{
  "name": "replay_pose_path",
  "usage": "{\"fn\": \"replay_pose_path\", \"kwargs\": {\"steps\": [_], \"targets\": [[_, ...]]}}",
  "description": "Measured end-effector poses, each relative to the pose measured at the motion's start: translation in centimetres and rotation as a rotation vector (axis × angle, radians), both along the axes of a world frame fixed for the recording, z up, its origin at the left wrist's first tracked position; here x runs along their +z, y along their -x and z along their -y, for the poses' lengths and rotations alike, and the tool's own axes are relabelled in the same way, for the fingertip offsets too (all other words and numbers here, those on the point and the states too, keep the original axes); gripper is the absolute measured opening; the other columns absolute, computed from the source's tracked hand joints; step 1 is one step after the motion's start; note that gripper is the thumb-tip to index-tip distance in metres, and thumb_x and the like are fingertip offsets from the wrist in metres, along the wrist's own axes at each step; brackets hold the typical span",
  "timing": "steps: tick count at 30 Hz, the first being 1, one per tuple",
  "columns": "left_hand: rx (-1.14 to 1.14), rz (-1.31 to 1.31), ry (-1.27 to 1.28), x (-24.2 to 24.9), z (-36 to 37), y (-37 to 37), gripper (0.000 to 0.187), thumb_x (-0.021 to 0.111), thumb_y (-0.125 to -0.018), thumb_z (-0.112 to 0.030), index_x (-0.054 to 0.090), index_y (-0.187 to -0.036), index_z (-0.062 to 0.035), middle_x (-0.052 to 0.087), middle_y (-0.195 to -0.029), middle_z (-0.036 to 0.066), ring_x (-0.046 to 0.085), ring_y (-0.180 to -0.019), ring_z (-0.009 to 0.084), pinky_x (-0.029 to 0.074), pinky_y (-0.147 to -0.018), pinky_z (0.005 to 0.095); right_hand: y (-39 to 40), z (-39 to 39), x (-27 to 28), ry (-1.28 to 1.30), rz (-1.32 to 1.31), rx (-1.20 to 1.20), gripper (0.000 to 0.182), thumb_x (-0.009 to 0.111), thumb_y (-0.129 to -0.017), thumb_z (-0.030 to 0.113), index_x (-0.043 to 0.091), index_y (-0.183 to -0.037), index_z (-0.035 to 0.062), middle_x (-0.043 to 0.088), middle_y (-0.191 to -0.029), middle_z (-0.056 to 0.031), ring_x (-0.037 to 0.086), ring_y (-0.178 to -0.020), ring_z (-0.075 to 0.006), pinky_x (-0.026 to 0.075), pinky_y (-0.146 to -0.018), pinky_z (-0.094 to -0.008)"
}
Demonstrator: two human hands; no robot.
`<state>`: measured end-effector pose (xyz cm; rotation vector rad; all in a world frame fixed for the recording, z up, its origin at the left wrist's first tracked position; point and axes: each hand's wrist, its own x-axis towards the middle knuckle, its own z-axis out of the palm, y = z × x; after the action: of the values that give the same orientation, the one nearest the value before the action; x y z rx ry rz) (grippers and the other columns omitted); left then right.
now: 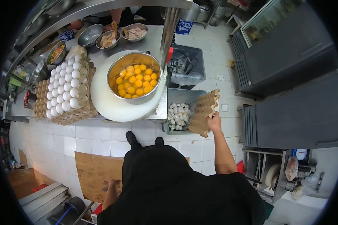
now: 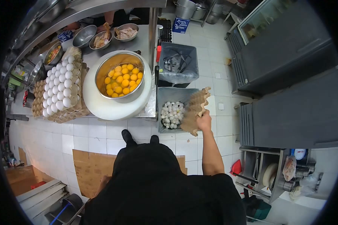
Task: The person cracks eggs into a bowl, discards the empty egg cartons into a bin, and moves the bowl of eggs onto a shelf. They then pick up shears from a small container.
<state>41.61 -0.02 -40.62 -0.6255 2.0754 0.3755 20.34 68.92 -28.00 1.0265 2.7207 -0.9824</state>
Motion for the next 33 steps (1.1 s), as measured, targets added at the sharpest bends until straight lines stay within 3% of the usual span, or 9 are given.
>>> {"fn": "replay_pose_path", "kwargs": {"steps": [4,6,7,10,12,15,19,27,33], "targets": [[0.149,0.033,-0.061,2.7,-2.5,2.3,0.054,0.069,-0.092,-0.050,0.075,-0.119,-0.0033,0.075,-0.113,0.025,0.070,-0.115,0.0379,0.055,-0.093,0.0458,-1.5,-0.6,3.2,0.070,-0.332,-0.164,0.057,0.078,-0.085,0.020,0.054,-0.133,-0.0002,0.072,-0.116,-0.0234,0.070,-0.109,-0.0400,0.053,-0.097,-0.0460],[0.107,0.099,0.001,-4.5,-0.6,3.1,0.063,0.067,-0.093,-0.053,0.070,-0.127,-0.0002,0.069,-0.128,0.027,0.064,-0.126,0.0392,0.052,-0.101,0.0472,-3.7,-3.7,-3.1,0.108,-0.398,-0.143,0.056,0.078,-0.085,0.015,0.055,-0.134,-0.0004,0.074,-0.116,-0.0187,0.071,-0.107,-0.0328,0.054,-0.096,-0.0425],[-0.070,0.033,0.017,-7.6,-1.0,4.5,0.072,0.064,-0.094,-0.057,0.065,-0.132,0.0039,0.062,-0.138,0.029,0.057,-0.135,0.0411,0.048,-0.108,0.0488,-5.1,-5.4,-6.1,0.249,-0.261,-0.157,0.046,0.072,-0.089,0.008,0.058,-0.132,0.0010,0.072,-0.110,-0.0083,0.069,-0.096,-0.0196,0.055,-0.079,-0.0337],[-0.182,-0.273,-0.220,-7.6,-1.5,11.4,0.069,0.063,-0.091,-0.061,0.074,-0.111,0.0047,0.070,-0.119,0.030,0.067,-0.117,0.0431,0.053,-0.099,0.0493,-8.0,-2.4,-2.1,0.703,-0.488,-0.411,0.042,0.071,-0.092,0.005,0.058,-0.131,-0.0003,0.070,-0.118,-0.0132,0.070,-0.103,-0.0251,0.057,-0.085,-0.0370],[-0.157,-0.205,-0.160,10.4,-8.5,18.4,0.061,0.063,-0.092,-0.055,0.075,-0.106,0.0033,0.073,-0.108,0.027,0.070,-0.106,0.0426,0.055,-0.092,0.0487,-10.6,-1.9,1.1,0.874,-0.685,-0.450,0.048,0.070,-0.097,0.014,0.053,-0.139,-0.0027,0.065,-0.130,-0.0173,0.068,-0.113,-0.0323,0.058,-0.096,-0.0478],[-0.137,-0.618,-0.522,19.2,-13.3,22.0,0.043,0.068,-0.096,-0.040,0.073,-0.117,-0.0023,0.076,-0.106,0.019,0.073,-0.102,0.0336,0.056,-0.092,0.0410,-13.0,0.0,7.9,1.107,-0.845,-0.193,0.067,0.063,-0.102,0.031,0.038,-0.155,0.0001,0.050,-0.150,-0.0196,0.055,-0.133,-0.0347,0.051,-0.107,-0.0510],[0.001,-0.875,-0.958,31.3,-18.4,25.0,0.059,0.069,-0.100,-0.040,0.057,-0.142,0.0000,0.068,-0.131,0.017,0.065,-0.118,0.0255,0.053,-0.099,0.0408,-10.4,5.9,16.4,1.326,-0.877,-0.079,0.075,0.061,-0.099,0.038,0.031,-0.159,0.0029,0.047,-0.153,-0.0205,0.054,-0.134,-0.0391,0.050,-0.106,-0.0538],[0.522,-0.845,-1.319,39.8,-7.1,23.6,0.057,0.072,-0.099,-0.035,0.057,-0.140,0.0016,0.071,-0.123,0.011,0.069,-0.110,0.0189,0.054,-0.096,0.0340,3.1,23.2,20.9,1.286,-0.657,0.331,0.084,0.066,-0.096,0.042,0.030,-0.158,-0.0013,0.051,-0.149,-0.0209,0.057,-0.130,-0.0369,0.050,-0.105,-0.0486],[1.071,-1.467,-1.120,37.6,10.6,18.4,0.031,0.069,-0.101,-0.024,0.066,-0.123,-0.0015,0.073,-0.102,0.003,0.068,-0.088,0.0124,0.057,-0.082,0.0299,9.5,37.9,26.3,1.088,-0.557,0.840,0.078,0.064,-0.101,0.039,0.030,-0.158,-0.0024,0.053,-0.146,-0.0250,0.068,-0.110,-0.0278,0.056,-0.087,-0.0357]]}}
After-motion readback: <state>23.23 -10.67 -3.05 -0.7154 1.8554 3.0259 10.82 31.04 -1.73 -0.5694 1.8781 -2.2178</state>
